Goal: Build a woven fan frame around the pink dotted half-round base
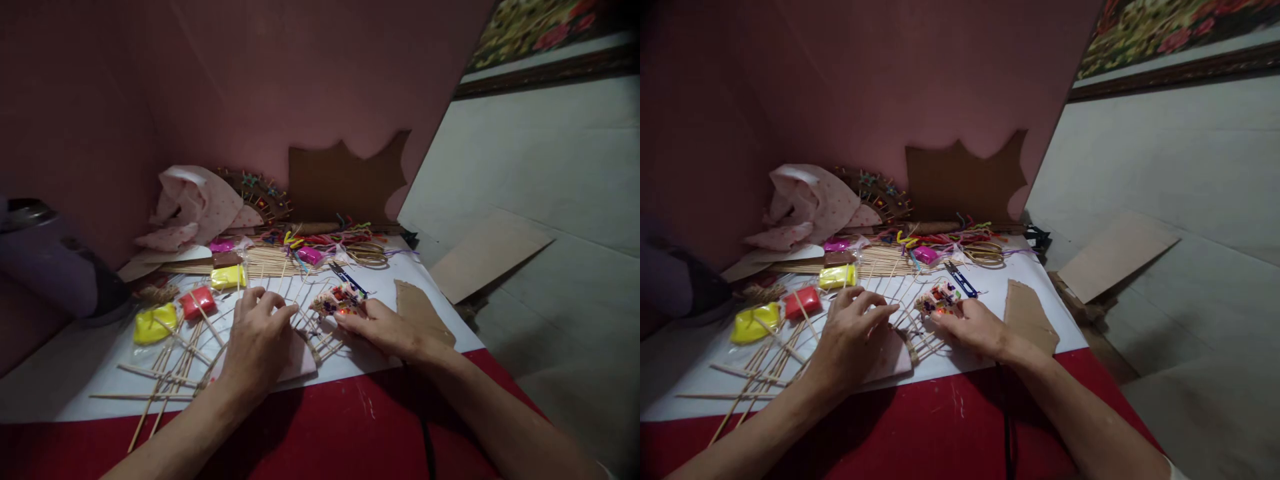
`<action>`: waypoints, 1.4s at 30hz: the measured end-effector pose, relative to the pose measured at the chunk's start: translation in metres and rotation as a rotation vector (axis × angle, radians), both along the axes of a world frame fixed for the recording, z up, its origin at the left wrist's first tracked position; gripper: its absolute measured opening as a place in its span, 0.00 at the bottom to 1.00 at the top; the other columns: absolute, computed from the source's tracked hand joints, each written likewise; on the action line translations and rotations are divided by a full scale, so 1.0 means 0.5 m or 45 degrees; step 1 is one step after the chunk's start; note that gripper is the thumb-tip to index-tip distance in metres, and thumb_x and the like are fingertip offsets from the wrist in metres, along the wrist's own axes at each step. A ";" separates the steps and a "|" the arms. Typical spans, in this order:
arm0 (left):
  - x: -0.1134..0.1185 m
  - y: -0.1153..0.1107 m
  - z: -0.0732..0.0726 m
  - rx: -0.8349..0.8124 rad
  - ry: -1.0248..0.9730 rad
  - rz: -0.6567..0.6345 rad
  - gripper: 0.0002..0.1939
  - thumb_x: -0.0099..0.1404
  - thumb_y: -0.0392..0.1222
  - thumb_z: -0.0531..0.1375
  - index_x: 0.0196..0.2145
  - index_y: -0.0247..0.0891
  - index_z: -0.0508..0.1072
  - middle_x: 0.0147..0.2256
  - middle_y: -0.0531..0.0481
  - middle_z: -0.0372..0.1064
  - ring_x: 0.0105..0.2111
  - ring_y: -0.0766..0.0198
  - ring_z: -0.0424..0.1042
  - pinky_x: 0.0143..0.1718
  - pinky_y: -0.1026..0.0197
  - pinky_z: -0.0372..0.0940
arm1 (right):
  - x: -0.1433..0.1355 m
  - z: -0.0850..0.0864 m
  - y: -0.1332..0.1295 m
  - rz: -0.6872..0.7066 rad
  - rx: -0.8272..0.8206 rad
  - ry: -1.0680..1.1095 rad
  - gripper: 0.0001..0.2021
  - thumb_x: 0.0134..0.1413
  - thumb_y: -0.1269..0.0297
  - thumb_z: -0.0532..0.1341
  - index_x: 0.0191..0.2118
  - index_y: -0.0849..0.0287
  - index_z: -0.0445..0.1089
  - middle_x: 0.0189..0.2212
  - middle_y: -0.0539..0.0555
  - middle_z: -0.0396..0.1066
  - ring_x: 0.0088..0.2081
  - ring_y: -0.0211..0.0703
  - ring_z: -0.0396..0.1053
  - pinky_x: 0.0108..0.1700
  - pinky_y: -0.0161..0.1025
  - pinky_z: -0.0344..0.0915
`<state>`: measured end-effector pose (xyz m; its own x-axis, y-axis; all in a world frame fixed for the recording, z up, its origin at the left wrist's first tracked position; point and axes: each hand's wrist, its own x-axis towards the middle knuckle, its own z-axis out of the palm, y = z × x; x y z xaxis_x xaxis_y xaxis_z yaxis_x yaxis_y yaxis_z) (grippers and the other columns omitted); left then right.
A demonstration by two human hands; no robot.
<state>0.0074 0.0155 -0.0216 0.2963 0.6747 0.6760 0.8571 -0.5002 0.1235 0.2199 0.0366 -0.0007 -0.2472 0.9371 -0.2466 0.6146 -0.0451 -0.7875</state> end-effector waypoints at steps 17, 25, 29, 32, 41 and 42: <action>0.001 0.000 -0.003 -0.028 0.006 -0.011 0.12 0.57 0.26 0.55 0.33 0.35 0.77 0.32 0.42 0.70 0.39 0.51 0.58 0.39 0.46 0.62 | -0.003 -0.003 0.004 0.078 -0.043 0.023 0.17 0.51 0.52 0.55 0.20 0.58 0.57 0.16 0.46 0.54 0.18 0.31 0.49 0.18 0.32 0.45; -0.002 0.002 -0.001 -0.031 -0.006 -0.016 0.11 0.55 0.26 0.57 0.32 0.35 0.77 0.31 0.42 0.70 0.38 0.51 0.58 0.39 0.46 0.62 | -0.006 0.009 0.001 0.059 -0.098 0.050 0.17 0.50 0.53 0.56 0.20 0.58 0.57 0.16 0.46 0.53 0.18 0.31 0.49 0.18 0.32 0.45; -0.001 0.000 -0.001 -0.044 -0.003 -0.004 0.12 0.56 0.26 0.56 0.33 0.35 0.77 0.32 0.42 0.70 0.39 0.51 0.58 0.39 0.46 0.62 | -0.009 0.015 -0.001 0.028 -0.125 0.008 0.17 0.49 0.52 0.56 0.20 0.59 0.58 0.16 0.46 0.54 0.19 0.32 0.49 0.19 0.33 0.44; 0.000 -0.001 -0.002 -0.035 -0.003 -0.007 0.12 0.56 0.26 0.56 0.32 0.35 0.77 0.31 0.42 0.70 0.39 0.51 0.58 0.39 0.46 0.62 | -0.007 0.011 0.000 0.028 -0.111 -0.003 0.18 0.48 0.50 0.56 0.20 0.59 0.58 0.16 0.46 0.55 0.19 0.32 0.50 0.19 0.33 0.45; -0.001 0.002 -0.005 -0.035 -0.003 -0.006 0.11 0.56 0.27 0.56 0.33 0.35 0.77 0.32 0.42 0.70 0.39 0.51 0.58 0.39 0.47 0.62 | -0.005 0.010 0.001 -0.008 -0.142 -0.014 0.18 0.48 0.50 0.56 0.19 0.59 0.59 0.15 0.46 0.55 0.18 0.32 0.51 0.18 0.33 0.46; -0.001 0.002 -0.005 -0.036 -0.001 -0.004 0.11 0.57 0.27 0.56 0.33 0.35 0.77 0.32 0.42 0.70 0.39 0.51 0.58 0.39 0.47 0.62 | -0.005 0.008 0.001 -0.011 -0.147 -0.014 0.18 0.48 0.50 0.56 0.19 0.59 0.59 0.15 0.46 0.55 0.17 0.32 0.51 0.18 0.33 0.46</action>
<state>0.0070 0.0165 -0.0239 0.2980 0.6926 0.6569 0.8552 -0.4994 0.1387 0.2174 0.0371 0.0034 -0.2362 0.9042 -0.3559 0.6223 -0.1406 -0.7700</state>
